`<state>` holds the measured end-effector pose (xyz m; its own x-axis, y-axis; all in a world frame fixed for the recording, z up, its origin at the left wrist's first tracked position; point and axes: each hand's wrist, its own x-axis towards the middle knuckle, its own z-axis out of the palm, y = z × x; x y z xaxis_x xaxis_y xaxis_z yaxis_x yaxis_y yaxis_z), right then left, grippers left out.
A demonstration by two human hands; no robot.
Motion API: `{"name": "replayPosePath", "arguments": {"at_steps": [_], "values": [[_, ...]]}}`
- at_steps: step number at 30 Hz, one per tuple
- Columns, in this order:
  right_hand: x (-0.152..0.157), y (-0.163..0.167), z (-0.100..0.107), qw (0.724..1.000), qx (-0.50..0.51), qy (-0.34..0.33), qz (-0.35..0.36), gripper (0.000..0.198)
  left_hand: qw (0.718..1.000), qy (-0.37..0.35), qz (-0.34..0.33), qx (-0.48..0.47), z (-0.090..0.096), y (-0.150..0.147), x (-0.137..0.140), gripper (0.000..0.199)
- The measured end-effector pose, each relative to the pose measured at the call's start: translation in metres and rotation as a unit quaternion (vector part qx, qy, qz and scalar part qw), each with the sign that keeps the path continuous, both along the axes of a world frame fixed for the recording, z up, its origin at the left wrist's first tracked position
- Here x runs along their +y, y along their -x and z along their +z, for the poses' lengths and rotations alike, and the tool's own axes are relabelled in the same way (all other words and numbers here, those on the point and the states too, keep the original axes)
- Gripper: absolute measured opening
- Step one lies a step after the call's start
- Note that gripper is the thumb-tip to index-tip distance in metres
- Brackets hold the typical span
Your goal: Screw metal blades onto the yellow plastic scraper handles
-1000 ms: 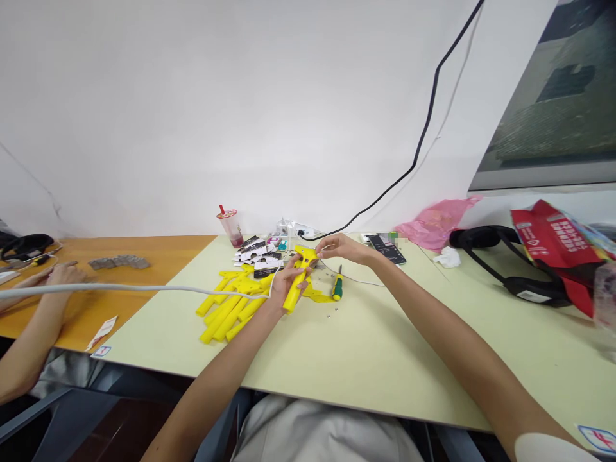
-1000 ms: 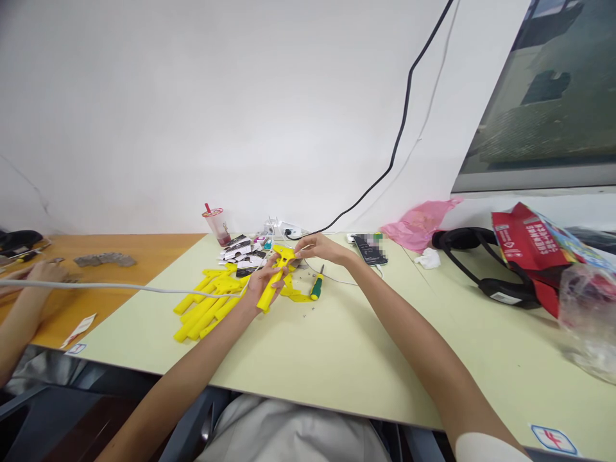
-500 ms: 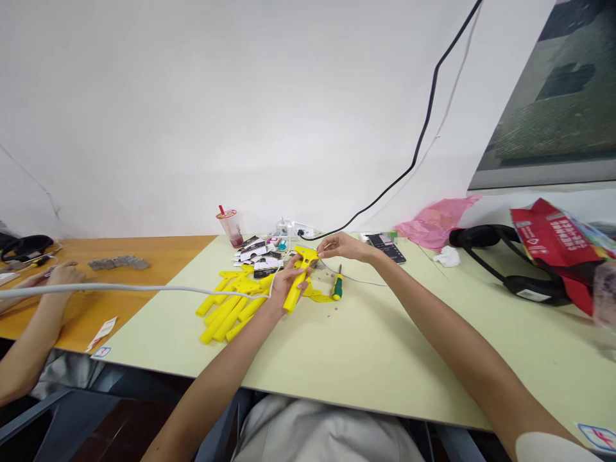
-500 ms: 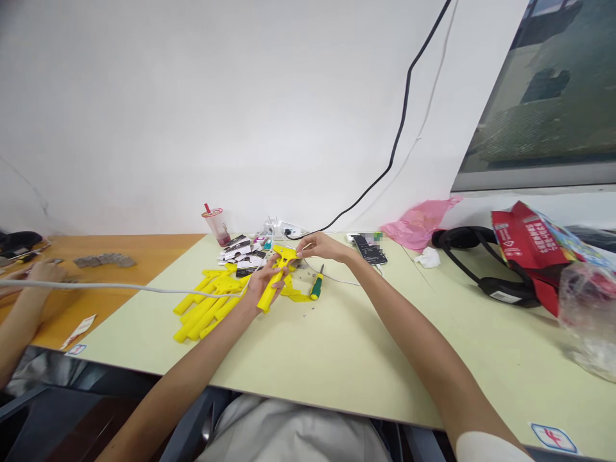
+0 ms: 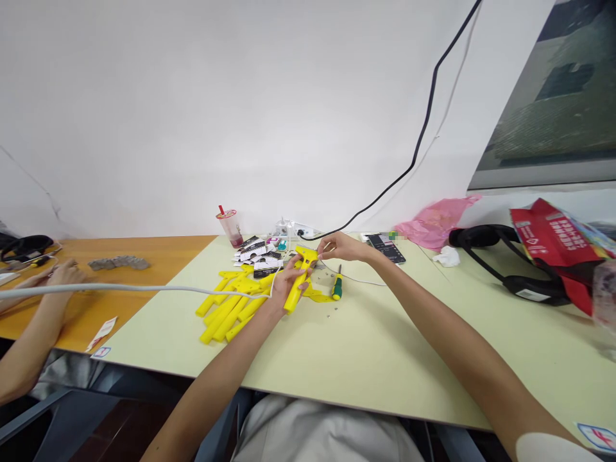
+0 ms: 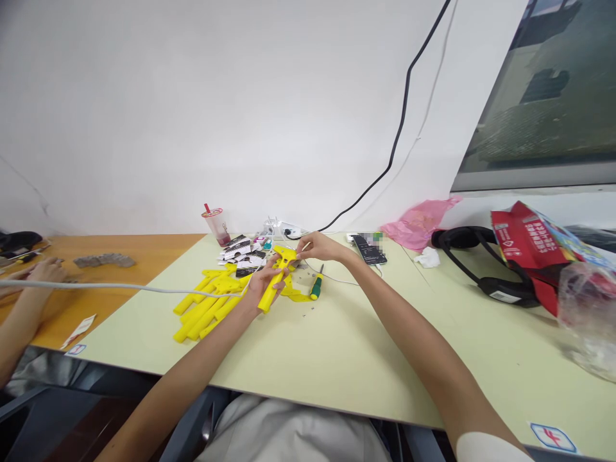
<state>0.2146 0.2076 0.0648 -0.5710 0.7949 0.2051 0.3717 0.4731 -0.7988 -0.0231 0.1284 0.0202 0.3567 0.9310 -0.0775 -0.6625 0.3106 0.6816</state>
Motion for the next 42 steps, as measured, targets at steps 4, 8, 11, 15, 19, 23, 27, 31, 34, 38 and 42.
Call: {"name": "replayPosePath", "arguments": {"at_steps": [4, 8, 11, 15, 19, 23, 27, 31, 34, 38, 42], "values": [[-0.0012, 0.0012, 0.0005, 1.0, -0.001, -0.003, -0.003, 0.03, 1.0, 0.0, 0.001, 0.001, -0.0013, 0.0001, 0.0011, 0.083], [-0.0014, 0.0013, 0.001, 1.0, -0.008, 0.004, -0.007, 0.034, 1.0, -0.003, 0.001, 0.012, -0.0032, 0.0012, 0.0033, 0.082], [-0.0012, 0.0004, 0.0019, 1.0, -0.001, 0.003, 0.007, 0.036, 1.0, -0.007, -0.003, 0.009, -0.0043, 0.0016, 0.0039, 0.082], [-0.0021, -0.0012, 0.0045, 1.0, -0.011, -0.004, 0.009, 0.036, 1.0, -0.003, -0.001, 0.011, -0.0049, 0.0014, 0.0034, 0.078], [-0.0029, -0.002, 0.0062, 1.0, -0.03, 0.0, -0.002, 0.036, 1.0, 0.005, 0.002, 0.007, -0.0035, 0.0011, 0.0024, 0.073], [-0.0018, -0.0017, 0.0047, 0.999, -0.033, -0.002, -0.004, 0.036, 1.0, 0.006, -0.004, 0.007, -0.0018, 0.0008, 0.0019, 0.072], [-0.0005, -0.0011, 0.0026, 1.0, -0.027, -0.004, 0.001, 0.038, 1.0, 0.008, 0.002, 0.009, -0.0019, 0.0008, 0.0022, 0.072], [-0.0019, -0.0009, 0.0042, 1.0, -0.031, -0.006, 0.0, 0.038, 1.0, 0.008, 0.001, 0.011, -0.0015, 0.0009, 0.0019, 0.074], [-0.0039, -0.0012, 0.0066, 0.999, -0.036, -0.006, 0.002, 0.037, 1.0, 0.003, -0.004, 0.013, -0.0004, 0.001, 0.0014, 0.078], [-0.0051, -0.0012, 0.0078, 0.999, -0.043, -0.005, -0.001, 0.035, 1.0, 0.009, 0.001, 0.006, -0.001, 0.0009, 0.0014, 0.082], [-0.0048, -0.0003, 0.0067, 0.999, -0.038, -0.004, 0.0, 0.034, 1.0, 0.001, 0.001, 0.009, -0.003, 0.0012, 0.0026, 0.081]]}}
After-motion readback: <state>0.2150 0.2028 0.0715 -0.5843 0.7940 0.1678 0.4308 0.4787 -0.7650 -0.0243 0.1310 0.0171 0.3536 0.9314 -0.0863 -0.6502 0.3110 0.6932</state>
